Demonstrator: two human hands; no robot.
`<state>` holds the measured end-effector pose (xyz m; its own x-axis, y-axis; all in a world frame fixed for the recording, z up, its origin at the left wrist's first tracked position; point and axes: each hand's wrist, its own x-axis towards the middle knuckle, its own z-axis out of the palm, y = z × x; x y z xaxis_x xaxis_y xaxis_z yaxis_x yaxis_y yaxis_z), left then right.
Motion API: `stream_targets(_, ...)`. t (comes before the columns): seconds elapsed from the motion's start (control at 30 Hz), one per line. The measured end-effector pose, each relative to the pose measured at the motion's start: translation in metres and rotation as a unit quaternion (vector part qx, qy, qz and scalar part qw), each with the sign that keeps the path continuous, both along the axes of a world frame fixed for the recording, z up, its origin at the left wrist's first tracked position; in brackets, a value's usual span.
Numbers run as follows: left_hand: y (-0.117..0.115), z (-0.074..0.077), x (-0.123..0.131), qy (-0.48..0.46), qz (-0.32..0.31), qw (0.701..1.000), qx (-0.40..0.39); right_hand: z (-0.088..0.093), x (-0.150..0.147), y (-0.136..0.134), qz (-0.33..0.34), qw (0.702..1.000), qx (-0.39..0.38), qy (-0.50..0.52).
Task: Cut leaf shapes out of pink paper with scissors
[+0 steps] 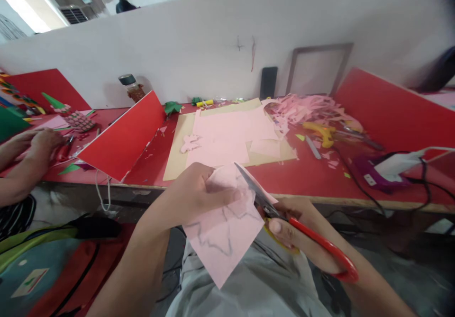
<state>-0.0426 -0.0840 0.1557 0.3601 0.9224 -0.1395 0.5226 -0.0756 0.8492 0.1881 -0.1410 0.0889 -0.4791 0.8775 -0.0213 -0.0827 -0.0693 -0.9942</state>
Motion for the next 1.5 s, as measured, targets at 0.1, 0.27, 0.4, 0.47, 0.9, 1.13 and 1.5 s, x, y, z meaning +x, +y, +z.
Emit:
stream_targets(0.1, 0.0, -0.003, 0.0, -0.009, -0.02, 0.999, -0.025, -0.012, 0.0, -0.001, 0.003, 1.0, 0.012, 0.003)
stream_targets(0.27, -0.005, -0.018, 0.008, -0.091, 0.011, 0.996, 0.006, -0.029, -0.012, -0.007, -0.051, 0.997, -0.025, 0.05)
stream_targets(0.4, -0.017, -0.033, 0.02, -0.175, 0.045, 0.983, 0.02, -0.027, -0.027, -0.012, -0.148, 0.988, 0.019, 0.025)
stream_targets(0.47, -0.023, -0.038, 0.025, -0.192, 0.062, 0.979, 0.021, -0.026, -0.031, -0.013, -0.19, 0.981, 0.044, 0.018)
stream_targets(0.9, -0.025, -0.051, 0.024, -0.163, 0.088, 0.982, -0.02, -0.043, -0.028, -0.018, -0.195, 0.981, 0.004, 0.014)
stream_targets(1.13, -0.013, -0.053, 0.022, -0.176, 0.048, 0.983, -0.031, -0.037, -0.014, -0.005, -0.194, 0.977, 0.069, -0.062)
stream_targets(1.5, 0.024, -0.036, 0.023, -0.076, 0.014, 0.997, 0.028, -0.027, 0.004, 0.02, -0.195, 0.962, 0.126, -0.146)
